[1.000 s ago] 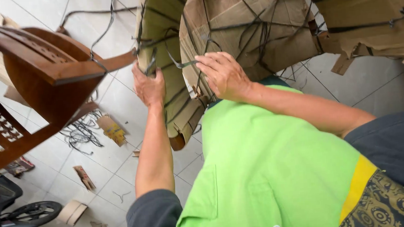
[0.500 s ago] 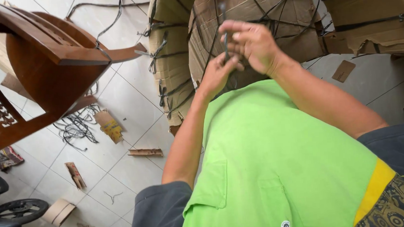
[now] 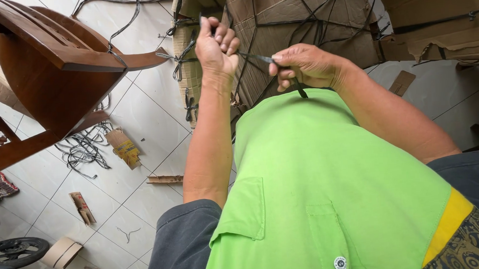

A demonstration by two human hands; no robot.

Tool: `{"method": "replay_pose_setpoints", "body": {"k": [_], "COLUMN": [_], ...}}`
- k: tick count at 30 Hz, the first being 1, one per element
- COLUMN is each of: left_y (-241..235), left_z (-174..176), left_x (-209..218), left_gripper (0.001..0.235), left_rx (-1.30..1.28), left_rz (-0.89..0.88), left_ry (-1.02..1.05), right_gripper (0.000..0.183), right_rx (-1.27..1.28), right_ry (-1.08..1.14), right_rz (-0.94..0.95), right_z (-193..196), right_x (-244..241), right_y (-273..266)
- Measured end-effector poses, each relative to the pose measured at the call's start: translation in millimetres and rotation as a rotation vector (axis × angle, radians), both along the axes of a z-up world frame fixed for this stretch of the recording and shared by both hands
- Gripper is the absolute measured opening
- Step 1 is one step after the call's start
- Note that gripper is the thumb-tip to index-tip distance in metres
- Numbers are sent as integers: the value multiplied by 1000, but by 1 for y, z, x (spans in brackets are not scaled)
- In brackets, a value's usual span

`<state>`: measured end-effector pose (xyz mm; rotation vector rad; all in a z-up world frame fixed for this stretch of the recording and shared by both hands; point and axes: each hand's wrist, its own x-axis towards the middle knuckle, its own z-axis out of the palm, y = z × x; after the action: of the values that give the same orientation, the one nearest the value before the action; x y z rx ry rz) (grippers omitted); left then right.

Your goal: Wrapping wooden chair components with protective cardboard and securing them with hand-tied plastic straps.

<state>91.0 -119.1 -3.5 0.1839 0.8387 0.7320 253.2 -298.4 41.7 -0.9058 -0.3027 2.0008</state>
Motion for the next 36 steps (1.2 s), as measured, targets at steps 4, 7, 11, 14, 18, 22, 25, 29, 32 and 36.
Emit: {"method": "replay_pose_setpoints", "body": {"k": [4,7,11,14,18,22,25,29,32,36], "left_y": [15,22,25,26,34,32,25,1,-29,-66], "left_z": [-18,-31,-38,-30,-9,20,36,74,76,37], "left_x": [-7,-9,-15,-21,-25,-20,-15,-5,3,24], "left_gripper": [33,32,31,30,30,28,27,33,32,38], "left_rx": [-17,-63,-76,-58,84,184,280,524,623,614], "left_rz": [40,84,113,108,111,137,83,-138,-312,-329], "left_ry": [27,64,56,43,154,216,243,369,399,288], "right_gripper": [26,26,26,24,29,31,28,32,53,59], "right_rx": [-46,-85,-37,-17,-149,-552,-792,-707,-373,443], "right_ry": [28,58,74,-59,-656,-973,-1120,-1224,-1193,-982], "right_rz": [-90,-158,-181,-149,-41,-65,-21,162,122,-4], "right_z": [0,-2,-8,7,7,-78,-103,-76,-3,38], "right_x": [13,17,23,29,48,65,60,36,15,-21], "right_y": [-5,-7,-11,-19,-47,-101,-118,-89,-36,6]}}
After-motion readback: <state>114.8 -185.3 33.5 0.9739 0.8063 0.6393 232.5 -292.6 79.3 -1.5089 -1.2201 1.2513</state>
